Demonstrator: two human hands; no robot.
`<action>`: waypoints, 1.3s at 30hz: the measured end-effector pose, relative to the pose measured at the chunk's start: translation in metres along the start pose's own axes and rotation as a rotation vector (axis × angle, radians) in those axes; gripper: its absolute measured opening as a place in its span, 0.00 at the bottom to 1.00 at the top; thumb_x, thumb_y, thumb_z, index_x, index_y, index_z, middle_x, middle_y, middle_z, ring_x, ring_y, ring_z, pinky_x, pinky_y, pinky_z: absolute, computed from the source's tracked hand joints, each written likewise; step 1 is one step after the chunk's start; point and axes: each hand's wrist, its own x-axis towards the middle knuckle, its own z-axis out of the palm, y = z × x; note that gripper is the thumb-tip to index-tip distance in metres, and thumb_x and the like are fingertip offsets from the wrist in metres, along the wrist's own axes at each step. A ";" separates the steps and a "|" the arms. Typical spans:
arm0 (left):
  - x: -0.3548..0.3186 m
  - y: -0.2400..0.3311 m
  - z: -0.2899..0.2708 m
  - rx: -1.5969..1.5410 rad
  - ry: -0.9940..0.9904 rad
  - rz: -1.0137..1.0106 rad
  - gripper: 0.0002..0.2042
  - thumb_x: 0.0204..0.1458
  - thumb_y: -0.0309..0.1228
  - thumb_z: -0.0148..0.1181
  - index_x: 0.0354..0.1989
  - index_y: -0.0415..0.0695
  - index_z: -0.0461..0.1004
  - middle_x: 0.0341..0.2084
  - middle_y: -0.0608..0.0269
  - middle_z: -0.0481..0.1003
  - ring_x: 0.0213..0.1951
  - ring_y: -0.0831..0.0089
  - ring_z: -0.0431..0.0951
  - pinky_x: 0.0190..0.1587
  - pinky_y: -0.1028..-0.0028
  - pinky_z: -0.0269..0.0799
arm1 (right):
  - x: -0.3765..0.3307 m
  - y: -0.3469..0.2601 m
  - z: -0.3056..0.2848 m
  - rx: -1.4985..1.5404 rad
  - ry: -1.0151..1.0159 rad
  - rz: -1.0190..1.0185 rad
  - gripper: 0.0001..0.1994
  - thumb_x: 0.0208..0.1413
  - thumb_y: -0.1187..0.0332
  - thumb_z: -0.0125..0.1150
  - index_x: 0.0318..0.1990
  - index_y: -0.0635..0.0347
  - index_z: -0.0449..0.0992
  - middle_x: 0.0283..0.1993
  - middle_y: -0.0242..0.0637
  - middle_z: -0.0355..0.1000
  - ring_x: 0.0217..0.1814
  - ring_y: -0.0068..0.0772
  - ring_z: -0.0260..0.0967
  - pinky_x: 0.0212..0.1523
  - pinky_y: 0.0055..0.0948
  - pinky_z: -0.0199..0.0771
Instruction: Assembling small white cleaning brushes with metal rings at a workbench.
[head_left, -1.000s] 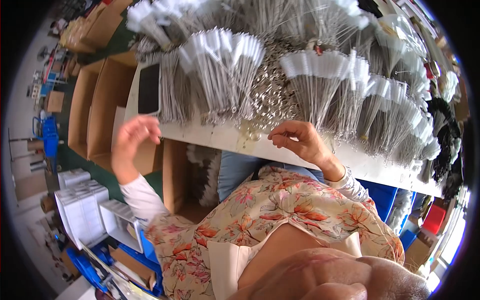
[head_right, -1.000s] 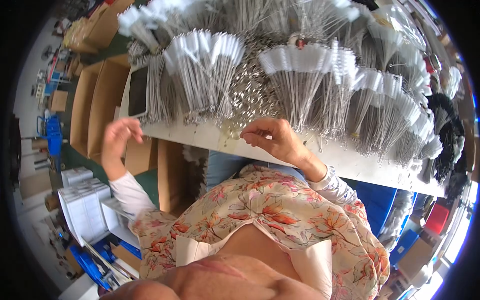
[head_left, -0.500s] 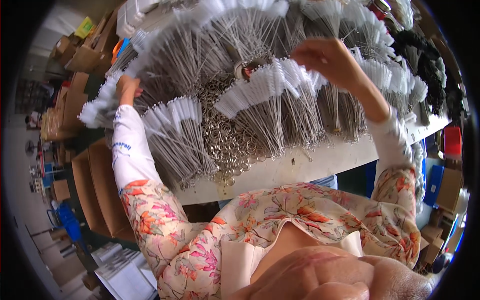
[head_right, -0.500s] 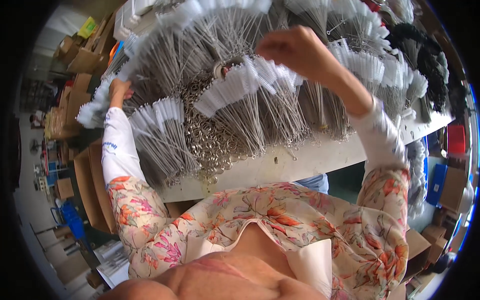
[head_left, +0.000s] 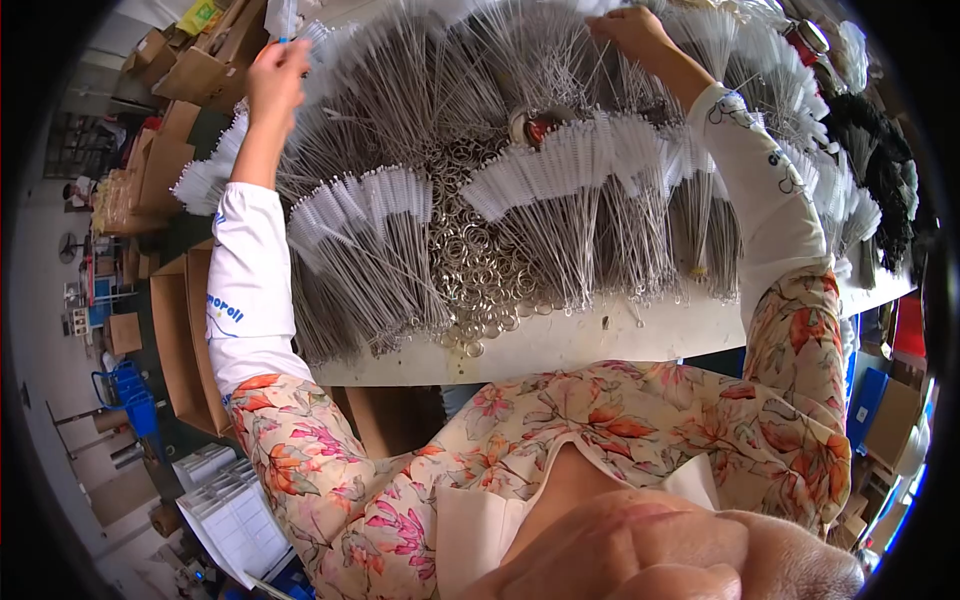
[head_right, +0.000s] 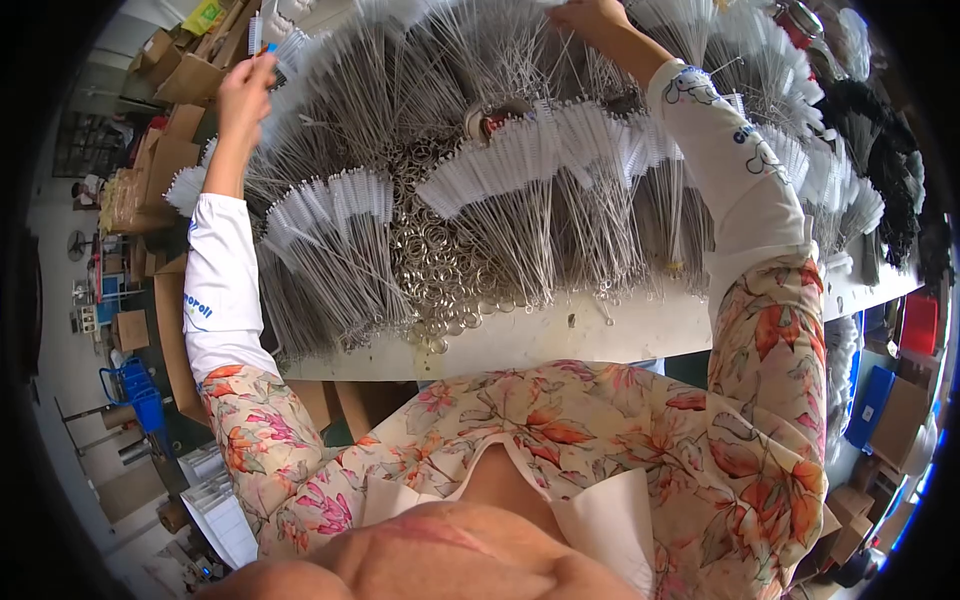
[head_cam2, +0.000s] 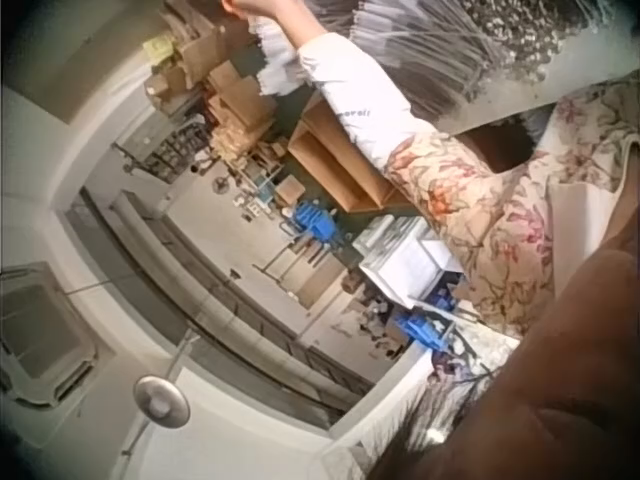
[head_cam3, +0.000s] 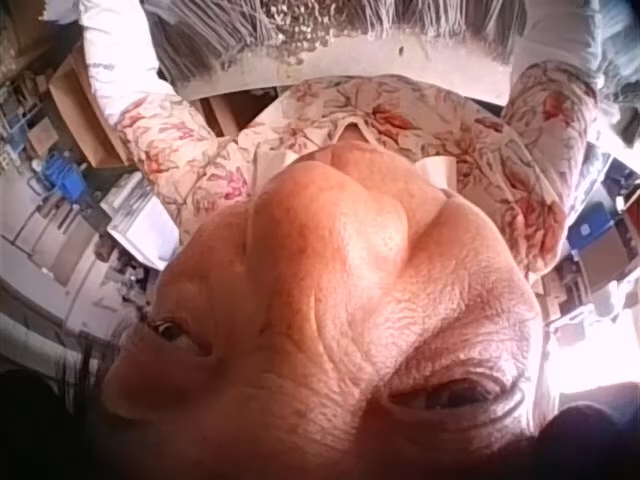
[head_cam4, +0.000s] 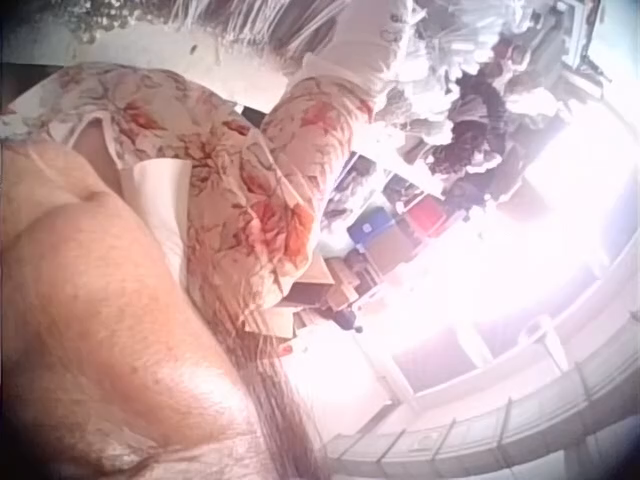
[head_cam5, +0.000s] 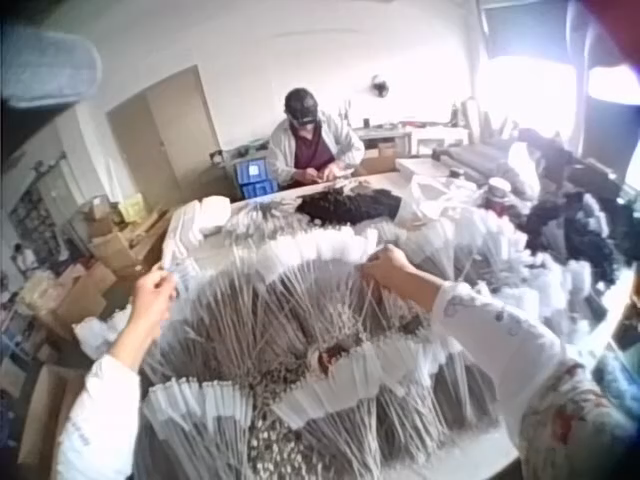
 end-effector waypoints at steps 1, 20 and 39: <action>-0.002 0.006 0.014 0.014 -0.184 -0.056 0.15 0.47 0.44 0.63 0.25 0.42 0.74 0.13 0.75 0.67 0.12 0.85 0.61 0.14 0.80 0.55 | -0.005 -0.013 -0.004 0.049 0.065 -0.022 0.15 0.48 0.56 0.62 0.22 0.60 0.79 0.15 0.32 0.70 0.12 0.24 0.62 0.14 0.27 0.64; -0.003 -0.030 0.070 0.393 -0.204 -0.093 0.07 0.48 0.28 0.57 0.23 0.37 0.75 0.20 0.62 0.77 0.25 0.75 0.75 0.34 0.77 0.68 | -0.045 0.087 -0.236 -0.559 0.484 -0.286 0.08 0.46 0.62 0.59 0.27 0.54 0.80 0.26 0.35 0.75 0.23 0.37 0.71 0.28 0.35 0.70; 0.013 0.003 0.068 0.225 -0.420 -0.207 0.07 0.48 0.29 0.56 0.31 0.38 0.74 0.23 0.57 0.78 0.10 0.85 0.56 0.11 0.81 0.44 | -0.029 0.227 -0.290 -0.950 0.488 -0.100 0.13 0.32 0.58 0.69 0.26 0.53 0.81 0.27 0.38 0.76 0.28 0.36 0.73 0.32 0.33 0.74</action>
